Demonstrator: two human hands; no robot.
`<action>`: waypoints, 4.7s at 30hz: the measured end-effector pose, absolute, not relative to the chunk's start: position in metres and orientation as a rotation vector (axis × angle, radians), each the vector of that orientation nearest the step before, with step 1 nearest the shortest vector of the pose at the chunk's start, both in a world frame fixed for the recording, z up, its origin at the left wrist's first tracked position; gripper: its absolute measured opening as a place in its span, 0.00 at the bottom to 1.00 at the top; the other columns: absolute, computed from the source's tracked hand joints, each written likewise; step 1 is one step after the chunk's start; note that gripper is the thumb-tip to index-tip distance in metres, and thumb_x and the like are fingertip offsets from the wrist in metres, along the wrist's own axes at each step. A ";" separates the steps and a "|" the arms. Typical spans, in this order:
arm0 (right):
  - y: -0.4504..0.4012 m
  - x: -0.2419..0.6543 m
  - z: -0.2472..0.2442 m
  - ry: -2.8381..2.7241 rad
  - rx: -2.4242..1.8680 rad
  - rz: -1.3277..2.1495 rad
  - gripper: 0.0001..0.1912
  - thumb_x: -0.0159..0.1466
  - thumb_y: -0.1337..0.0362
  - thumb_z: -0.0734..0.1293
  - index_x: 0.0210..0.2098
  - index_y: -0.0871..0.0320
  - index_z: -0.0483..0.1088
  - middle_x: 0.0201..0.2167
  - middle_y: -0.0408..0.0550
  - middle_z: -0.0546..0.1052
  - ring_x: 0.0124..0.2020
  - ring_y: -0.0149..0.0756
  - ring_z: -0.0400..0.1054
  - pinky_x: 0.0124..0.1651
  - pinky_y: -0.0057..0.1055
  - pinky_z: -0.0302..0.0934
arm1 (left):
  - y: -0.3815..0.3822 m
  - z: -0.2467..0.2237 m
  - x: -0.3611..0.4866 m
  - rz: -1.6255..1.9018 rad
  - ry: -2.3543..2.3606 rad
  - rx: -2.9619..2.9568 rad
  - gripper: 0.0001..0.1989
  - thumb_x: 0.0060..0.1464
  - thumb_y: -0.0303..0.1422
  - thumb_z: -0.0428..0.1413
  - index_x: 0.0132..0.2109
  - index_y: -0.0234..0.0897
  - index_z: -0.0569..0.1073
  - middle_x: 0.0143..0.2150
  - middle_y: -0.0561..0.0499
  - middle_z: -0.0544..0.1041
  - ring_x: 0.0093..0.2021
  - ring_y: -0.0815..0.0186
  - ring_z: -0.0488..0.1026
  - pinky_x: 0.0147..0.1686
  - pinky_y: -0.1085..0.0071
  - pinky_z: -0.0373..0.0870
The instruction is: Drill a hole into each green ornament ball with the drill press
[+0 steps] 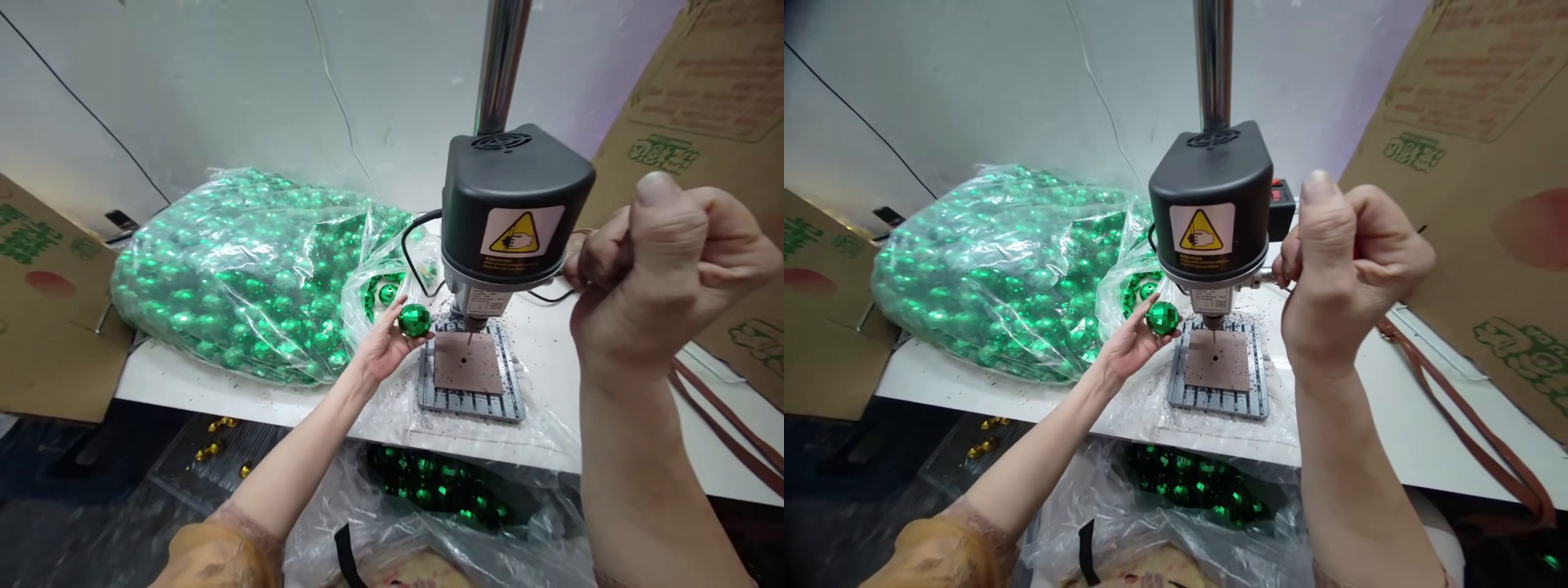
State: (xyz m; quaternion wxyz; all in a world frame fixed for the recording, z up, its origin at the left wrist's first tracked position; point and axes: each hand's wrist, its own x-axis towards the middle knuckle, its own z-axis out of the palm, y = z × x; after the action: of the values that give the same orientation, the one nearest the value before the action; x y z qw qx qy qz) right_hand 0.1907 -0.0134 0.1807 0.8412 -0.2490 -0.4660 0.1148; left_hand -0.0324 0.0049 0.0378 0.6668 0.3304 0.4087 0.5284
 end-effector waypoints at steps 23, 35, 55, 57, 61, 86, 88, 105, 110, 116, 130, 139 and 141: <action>-0.017 0.192 0.179 -0.992 -0.536 0.296 0.26 0.65 0.59 0.73 0.20 0.52 0.55 0.13 0.33 0.57 0.13 0.26 0.50 0.19 0.35 0.46 | -0.007 -0.015 0.001 1.293 0.939 1.002 0.31 0.47 0.42 0.76 0.56 0.40 0.78 0.47 0.49 0.84 0.49 0.63 0.79 0.54 0.67 0.72; -0.019 0.192 0.177 -1.034 -0.561 0.267 0.26 0.69 0.57 0.70 0.22 0.53 0.53 0.15 0.35 0.54 0.16 0.22 0.49 0.20 0.29 0.49 | 0.003 -0.029 0.008 1.211 0.924 1.332 0.34 0.43 0.46 0.78 0.54 0.38 0.75 0.48 0.46 0.82 0.47 0.60 0.78 0.51 0.62 0.74; -0.014 0.193 0.172 -1.042 -0.584 0.228 0.28 0.68 0.49 0.70 0.22 0.52 0.51 0.16 0.37 0.52 0.17 0.26 0.47 0.22 0.35 0.48 | -0.009 -0.026 0.012 1.155 1.005 1.551 0.32 0.47 0.44 0.76 0.56 0.40 0.77 0.54 0.44 0.80 0.57 0.53 0.76 0.63 0.54 0.70; -0.015 0.193 0.173 -1.044 -0.597 0.210 0.28 0.68 0.50 0.69 0.22 0.52 0.50 0.15 0.36 0.52 0.16 0.26 0.46 0.21 0.35 0.48 | -0.013 -0.025 0.017 1.169 0.977 1.544 0.31 0.49 0.43 0.75 0.57 0.40 0.76 0.54 0.44 0.80 0.57 0.54 0.77 0.62 0.55 0.71; -0.015 0.193 0.172 -1.075 -0.644 0.162 0.28 0.69 0.49 0.67 0.23 0.52 0.49 0.15 0.37 0.52 0.16 0.27 0.47 0.21 0.35 0.48 | -0.020 -0.024 0.026 1.183 0.963 1.486 0.31 0.49 0.44 0.75 0.56 0.39 0.75 0.53 0.44 0.81 0.54 0.55 0.78 0.58 0.57 0.74; -0.023 0.186 0.139 -1.015 -0.392 0.044 0.28 0.68 0.63 0.67 0.21 0.57 0.44 0.15 0.36 0.50 0.17 0.21 0.43 0.21 0.31 0.43 | -0.022 -0.026 0.029 1.171 0.959 1.473 0.31 0.51 0.50 0.73 0.55 0.41 0.74 0.51 0.46 0.79 0.53 0.56 0.76 0.57 0.59 0.72; -0.023 0.186 0.137 -1.008 -0.382 0.041 0.28 0.67 0.64 0.67 0.21 0.58 0.43 0.15 0.36 0.49 0.16 0.21 0.43 0.21 0.30 0.42 | -0.022 -0.026 0.029 1.170 0.958 1.471 0.31 0.51 0.50 0.73 0.55 0.41 0.73 0.51 0.46 0.79 0.53 0.57 0.77 0.57 0.59 0.72; -0.025 0.192 0.119 -1.103 -0.297 0.009 0.25 0.64 0.72 0.66 0.21 0.59 0.45 0.17 0.36 0.49 0.16 0.20 0.46 0.21 0.27 0.46 | -0.022 -0.026 0.029 1.183 0.942 1.469 0.32 0.50 0.50 0.74 0.54 0.41 0.74 0.51 0.45 0.79 0.53 0.55 0.78 0.56 0.59 0.74; -0.025 0.193 0.116 -1.119 -0.286 -0.011 0.24 0.64 0.72 0.65 0.20 0.59 0.45 0.17 0.36 0.51 0.17 0.20 0.46 0.21 0.28 0.47 | -0.022 -0.026 0.030 1.197 0.957 1.462 0.31 0.50 0.50 0.74 0.54 0.41 0.74 0.50 0.46 0.79 0.52 0.56 0.77 0.55 0.59 0.74; -0.024 0.196 0.107 -1.149 -0.258 -0.023 0.24 0.63 0.71 0.66 0.21 0.58 0.45 0.16 0.36 0.50 0.16 0.21 0.44 0.21 0.29 0.47 | -0.022 -0.026 0.030 1.193 0.963 1.450 0.31 0.50 0.50 0.74 0.54 0.41 0.74 0.50 0.46 0.79 0.51 0.56 0.77 0.55 0.60 0.74; -0.027 0.193 0.141 -1.096 -0.399 0.113 0.27 0.67 0.67 0.67 0.20 0.58 0.46 0.15 0.36 0.49 0.16 0.20 0.46 0.21 0.29 0.43 | -0.021 -0.028 0.030 1.179 0.962 1.487 0.32 0.51 0.51 0.73 0.55 0.39 0.74 0.51 0.45 0.79 0.52 0.56 0.78 0.55 0.60 0.74; -0.024 0.198 0.108 -1.202 -0.246 -0.033 0.24 0.65 0.74 0.64 0.22 0.58 0.45 0.18 0.36 0.50 0.18 0.19 0.47 0.22 0.27 0.49 | -0.021 -0.028 0.030 1.199 0.963 1.493 0.31 0.51 0.51 0.73 0.54 0.39 0.74 0.50 0.46 0.79 0.51 0.57 0.78 0.55 0.60 0.74; -0.024 0.199 0.104 -1.213 -0.242 -0.063 0.23 0.65 0.74 0.64 0.22 0.58 0.45 0.17 0.36 0.51 0.17 0.19 0.48 0.23 0.27 0.51 | -0.021 -0.027 0.031 1.201 0.955 1.483 0.31 0.51 0.51 0.73 0.54 0.39 0.74 0.49 0.46 0.79 0.51 0.57 0.78 0.54 0.60 0.74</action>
State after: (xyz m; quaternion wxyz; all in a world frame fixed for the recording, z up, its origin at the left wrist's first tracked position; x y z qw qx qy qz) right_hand 0.1986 -0.0241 0.1042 0.8143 -0.1133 -0.5685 -0.0295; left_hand 0.0310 -0.0214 -0.0274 0.4827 0.6087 0.3920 0.4928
